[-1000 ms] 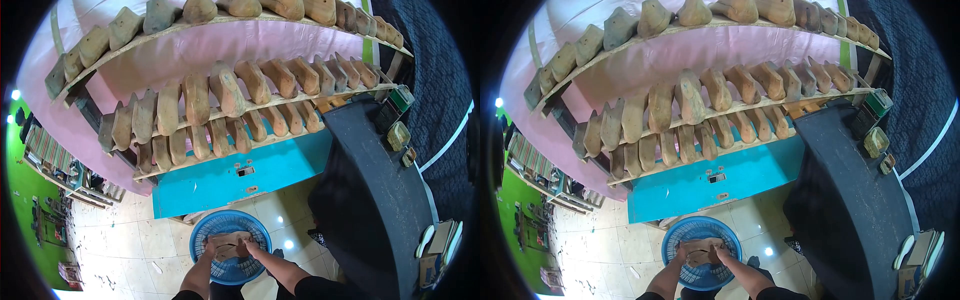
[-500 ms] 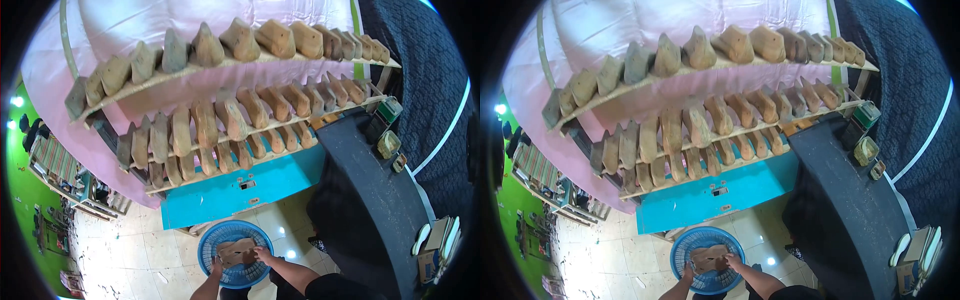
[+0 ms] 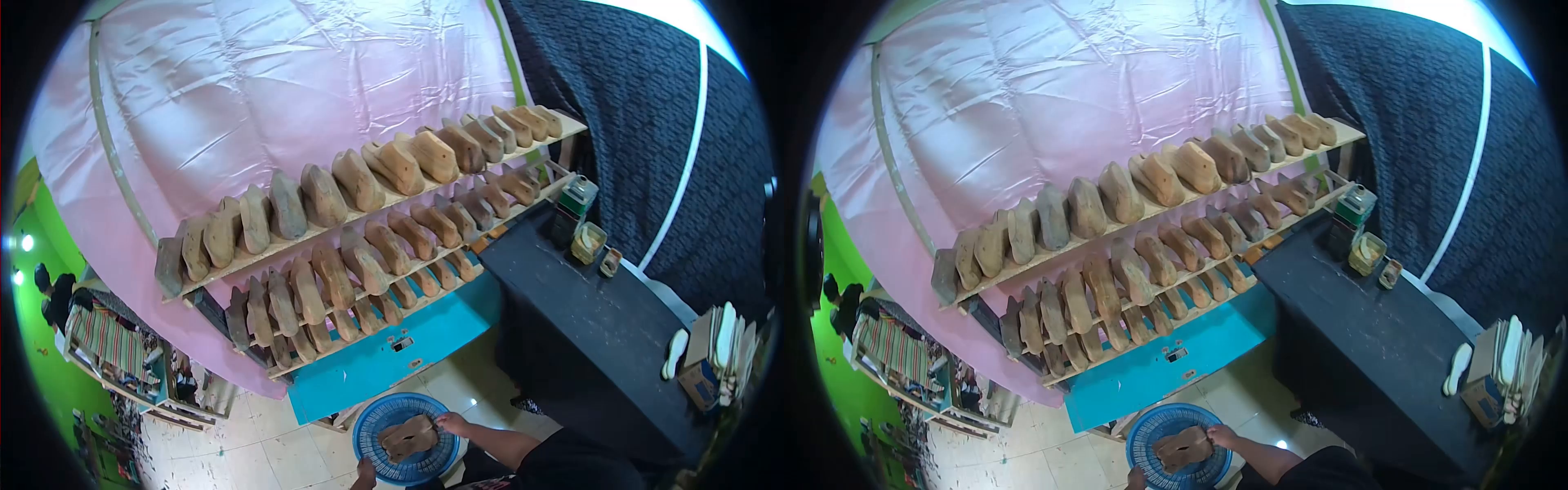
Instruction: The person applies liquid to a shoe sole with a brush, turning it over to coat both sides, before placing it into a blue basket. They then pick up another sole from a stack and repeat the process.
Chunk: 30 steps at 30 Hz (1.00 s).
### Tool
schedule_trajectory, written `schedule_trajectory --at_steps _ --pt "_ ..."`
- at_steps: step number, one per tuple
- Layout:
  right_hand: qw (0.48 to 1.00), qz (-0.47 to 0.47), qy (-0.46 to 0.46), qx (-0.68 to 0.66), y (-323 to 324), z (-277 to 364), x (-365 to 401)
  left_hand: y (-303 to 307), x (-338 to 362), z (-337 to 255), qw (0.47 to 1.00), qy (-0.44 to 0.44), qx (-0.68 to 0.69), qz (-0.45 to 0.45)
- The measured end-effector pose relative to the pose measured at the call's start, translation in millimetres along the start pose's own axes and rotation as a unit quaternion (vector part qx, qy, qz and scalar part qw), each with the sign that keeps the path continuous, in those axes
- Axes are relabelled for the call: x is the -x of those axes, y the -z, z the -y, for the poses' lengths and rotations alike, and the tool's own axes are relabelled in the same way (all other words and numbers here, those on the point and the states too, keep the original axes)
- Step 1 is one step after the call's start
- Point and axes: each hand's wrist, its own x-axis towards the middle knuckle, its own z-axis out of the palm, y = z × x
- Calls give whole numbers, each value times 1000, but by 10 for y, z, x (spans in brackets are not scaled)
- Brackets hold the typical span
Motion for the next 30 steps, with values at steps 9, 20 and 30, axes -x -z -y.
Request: schedule_trajectory --at_steps 9,20,30 --pt "951 -146 -44 269 448 -596 1150 191 195 -212 911 70 -332 235" --pt "936 -143 -185 265 984 -2418 1957 -190 687 -357 910 40 -367 191" --pt "964 -185 -51 182 2940 -2107 2325 -1913 931 153 657 -333 -538 410"
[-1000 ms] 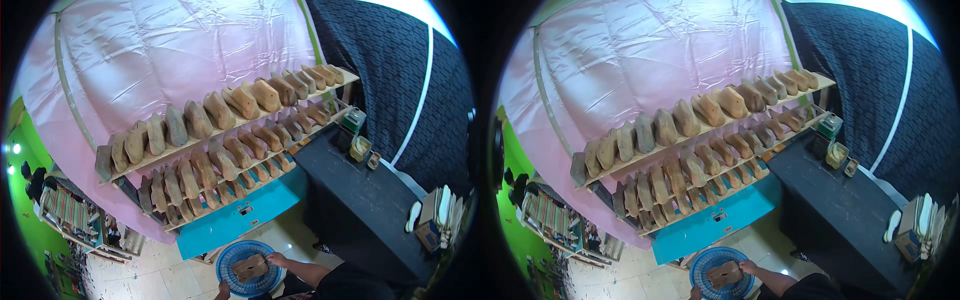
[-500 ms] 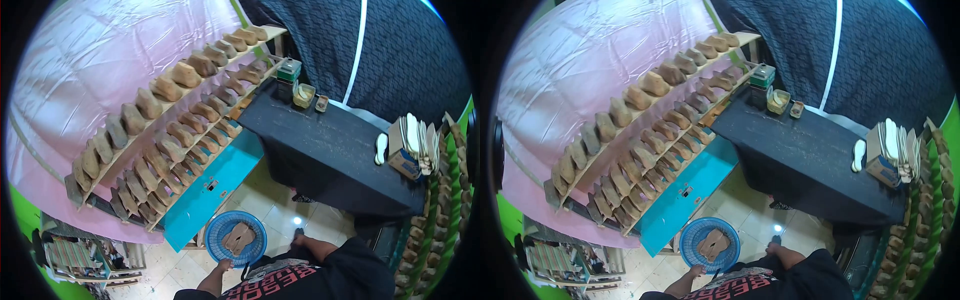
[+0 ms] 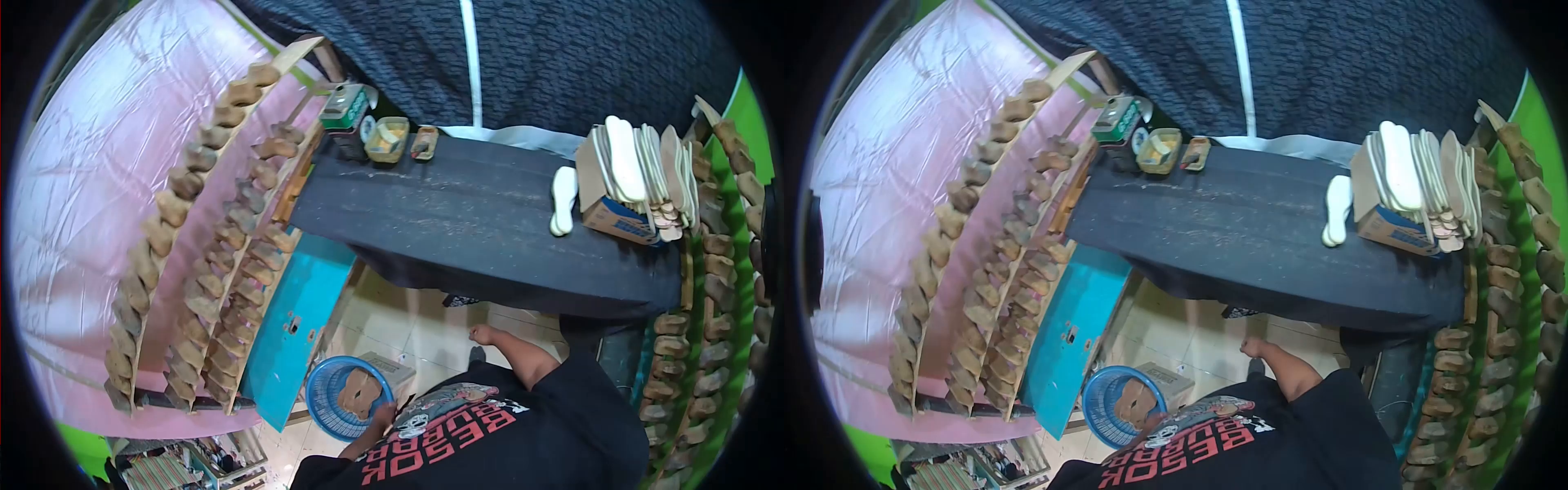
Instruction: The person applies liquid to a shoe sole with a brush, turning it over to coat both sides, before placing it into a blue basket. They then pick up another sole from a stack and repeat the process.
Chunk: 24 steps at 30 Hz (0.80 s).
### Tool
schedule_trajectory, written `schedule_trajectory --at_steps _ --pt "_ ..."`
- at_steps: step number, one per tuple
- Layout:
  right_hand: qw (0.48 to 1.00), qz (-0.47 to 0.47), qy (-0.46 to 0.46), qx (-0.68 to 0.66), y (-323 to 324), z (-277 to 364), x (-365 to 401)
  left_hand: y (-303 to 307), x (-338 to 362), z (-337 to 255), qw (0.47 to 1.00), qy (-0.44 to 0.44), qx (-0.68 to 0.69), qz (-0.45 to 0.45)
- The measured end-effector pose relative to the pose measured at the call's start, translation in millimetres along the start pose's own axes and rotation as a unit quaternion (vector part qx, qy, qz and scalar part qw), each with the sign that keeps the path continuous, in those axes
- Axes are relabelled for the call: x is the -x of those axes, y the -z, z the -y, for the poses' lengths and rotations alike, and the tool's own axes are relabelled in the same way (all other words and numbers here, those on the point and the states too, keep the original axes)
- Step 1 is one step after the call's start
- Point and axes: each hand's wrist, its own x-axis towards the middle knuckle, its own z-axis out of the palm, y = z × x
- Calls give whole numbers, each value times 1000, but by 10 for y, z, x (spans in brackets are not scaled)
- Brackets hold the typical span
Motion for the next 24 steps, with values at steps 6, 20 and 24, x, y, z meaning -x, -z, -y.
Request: schedule_trajectory --at_steps 6,20,24 --pt "991 22 -1 -132 979 61 445 601 -1241 -1674 957 14 256 -134" --pt "825 -59 58 -559 1574 1232 1376 1595 -3030 -4304 911 -195 318 178" --pt "773 -323 95 -538 2340 1165 1831 1726 -3571 -4937 886 -217 240 333"
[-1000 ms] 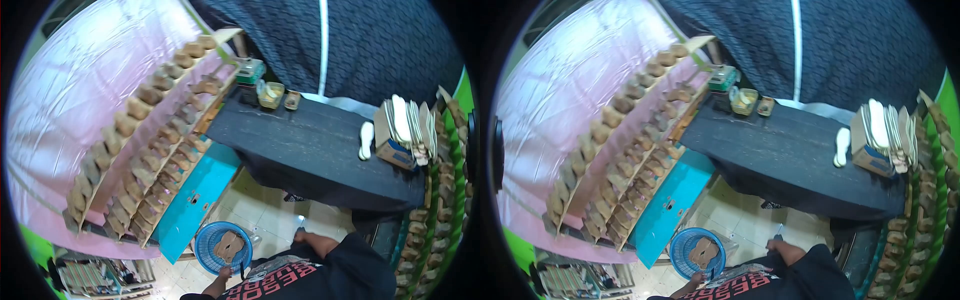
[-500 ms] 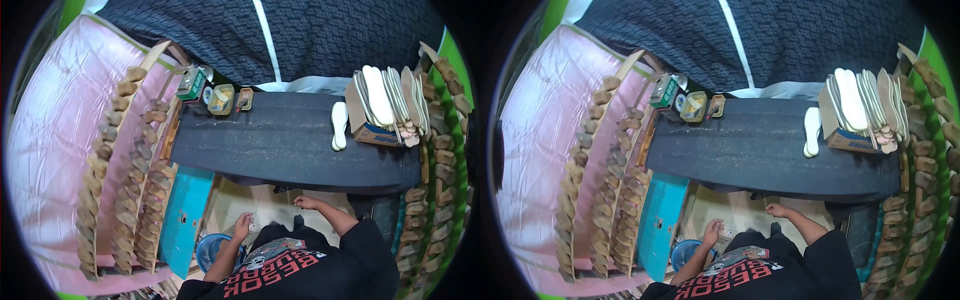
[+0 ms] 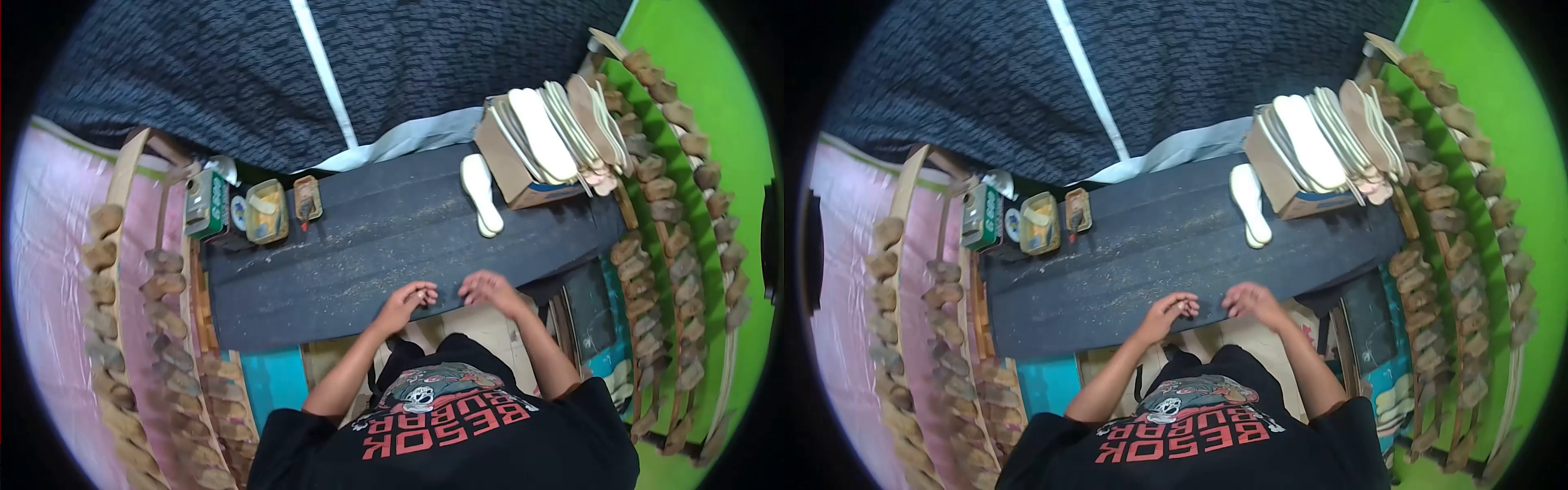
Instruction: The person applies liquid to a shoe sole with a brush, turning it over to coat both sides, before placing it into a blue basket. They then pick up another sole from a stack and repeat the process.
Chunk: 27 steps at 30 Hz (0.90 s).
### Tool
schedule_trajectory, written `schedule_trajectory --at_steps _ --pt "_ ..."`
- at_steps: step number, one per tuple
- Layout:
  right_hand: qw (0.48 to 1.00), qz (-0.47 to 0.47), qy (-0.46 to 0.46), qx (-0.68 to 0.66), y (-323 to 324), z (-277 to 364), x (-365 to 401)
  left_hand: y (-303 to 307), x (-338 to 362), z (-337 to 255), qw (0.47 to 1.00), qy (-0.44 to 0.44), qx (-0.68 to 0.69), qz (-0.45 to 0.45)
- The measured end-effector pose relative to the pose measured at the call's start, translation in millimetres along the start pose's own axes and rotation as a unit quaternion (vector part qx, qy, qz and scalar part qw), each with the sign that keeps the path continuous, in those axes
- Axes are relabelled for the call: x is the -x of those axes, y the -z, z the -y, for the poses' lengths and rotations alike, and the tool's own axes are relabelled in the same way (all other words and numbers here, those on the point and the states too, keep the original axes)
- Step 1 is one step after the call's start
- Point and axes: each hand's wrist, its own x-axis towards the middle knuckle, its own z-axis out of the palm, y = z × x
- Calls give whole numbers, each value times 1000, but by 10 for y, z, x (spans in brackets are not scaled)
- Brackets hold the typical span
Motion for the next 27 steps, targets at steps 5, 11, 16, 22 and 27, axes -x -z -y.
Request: schedule_trajectory --at_steps 5,11,16,22,27 --pt "942 -330 30 57 360 468 -260 -50 -842 -207 989 10 -62 136" --pt "951 -291 75 67 707 367 -814 -517 -1567 -211 992 52 -4 119" --pt "895 -341 25 287 825 559 -1052 -722 -2004 -86 998 56 -3 7" --pt "862 -301 78 400 788 404 -1139 -682 -2460 70 996 91 -17 -12" --pt "846 -284 178 415 766 441 -1065 -781 -2380 116 982 51 18 -180"
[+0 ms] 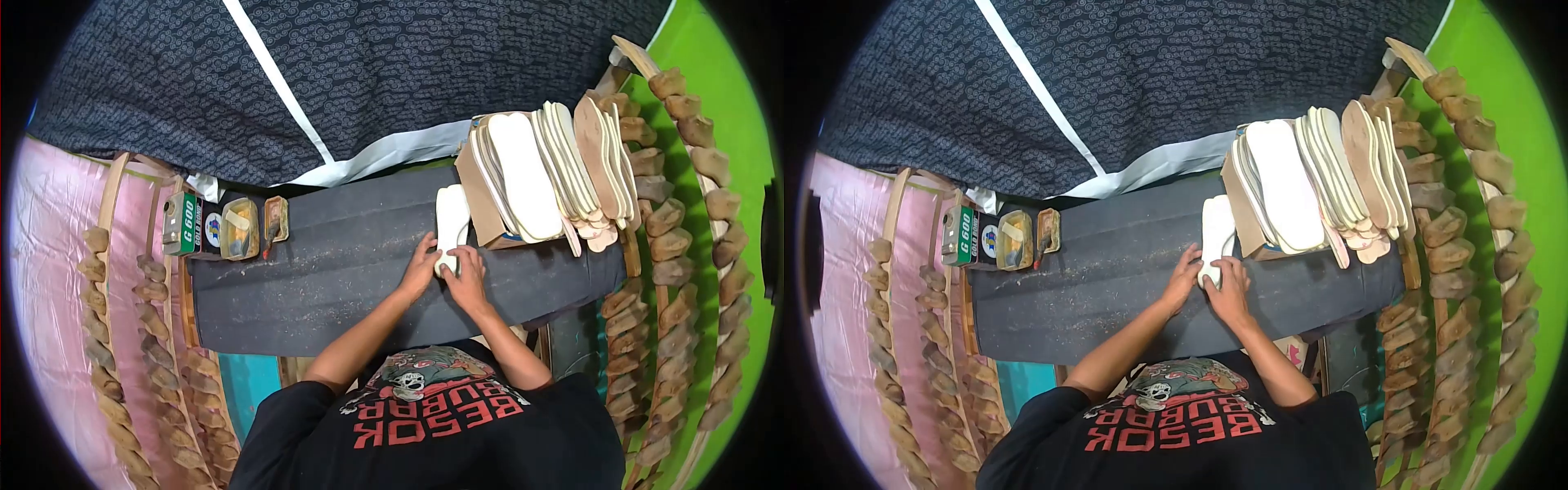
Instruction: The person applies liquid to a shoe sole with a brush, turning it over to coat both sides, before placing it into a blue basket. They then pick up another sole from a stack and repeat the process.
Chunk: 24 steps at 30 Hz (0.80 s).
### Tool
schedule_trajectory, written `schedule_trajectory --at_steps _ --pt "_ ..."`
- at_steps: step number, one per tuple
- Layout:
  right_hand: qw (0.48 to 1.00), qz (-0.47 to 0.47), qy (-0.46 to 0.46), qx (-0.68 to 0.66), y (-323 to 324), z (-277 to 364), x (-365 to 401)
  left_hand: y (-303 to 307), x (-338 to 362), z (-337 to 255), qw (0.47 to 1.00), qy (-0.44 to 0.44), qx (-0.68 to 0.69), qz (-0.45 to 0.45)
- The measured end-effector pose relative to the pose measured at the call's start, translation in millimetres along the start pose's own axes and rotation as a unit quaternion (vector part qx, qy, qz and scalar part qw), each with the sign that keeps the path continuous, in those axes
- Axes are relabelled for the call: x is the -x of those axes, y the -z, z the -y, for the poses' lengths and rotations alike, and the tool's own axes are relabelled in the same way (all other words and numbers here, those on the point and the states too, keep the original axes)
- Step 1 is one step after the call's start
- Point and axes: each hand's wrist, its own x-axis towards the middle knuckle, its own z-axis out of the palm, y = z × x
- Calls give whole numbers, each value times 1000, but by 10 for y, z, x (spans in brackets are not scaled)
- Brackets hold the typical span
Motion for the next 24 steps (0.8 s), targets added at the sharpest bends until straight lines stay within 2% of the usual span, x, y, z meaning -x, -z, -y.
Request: schedule_trajectory --at_steps 2,4,5,6,7,8,10,11,12,14,16,18,19,20,22,24 --pt "986 44 6 -160 -84 -118 -18 12 -4 117 988 3 127 -90" --pt "989 49 41 -136 -71 -14 -10 -11 -37 211 982 8 171 -76" --pt "994 42 51 -87 -73 54 10 -13 -61 246 982 5 172 -81" --pt "997 34 60 -38 -71 97 21 -22 -60 237 992 12 102 -76" --pt "996 41 70 -46 -61 109 17 -29 -44 232 997 20 31 -71" --pt "995 42 72 -48 -49 131 14 -51 -18 231 997 18 32 -73" --pt "990 50 102 -87 -11 164 -15 -193 122 -41 991 -65 65 -94" --pt "986 58 107 -114 7 174 -24 -144 68 70 992 -100 24 -69" --pt "986 59 108 -115 -17 149 -29 -141 97 31 992 -100 25 -72" --pt "946 114 2 -304 -88 106 -25 -127 173 -36 984 -149 -56 -78" --pt "947 87 36 -307 -85 172 -28 -96 237 -39 985 -154 -31 -70" --pt "935 86 -11 -343 -38 240 -7 -68 334 -28 990 -112 6 -81" --pt "931 116 -53 -342 -17 263 4 -25 356 -34 991 -102 49 -73" --pt "930 118 -56 -343 -74 260 20 0 389 -26 991 -98 49 -74" --pt "922 86 -90 -368 -192 290 33 16 452 -57 989 -122 8 -79" --pt "918 92 -102 -372 -195 343 41 45 499 -62 987 -135 21 -86"
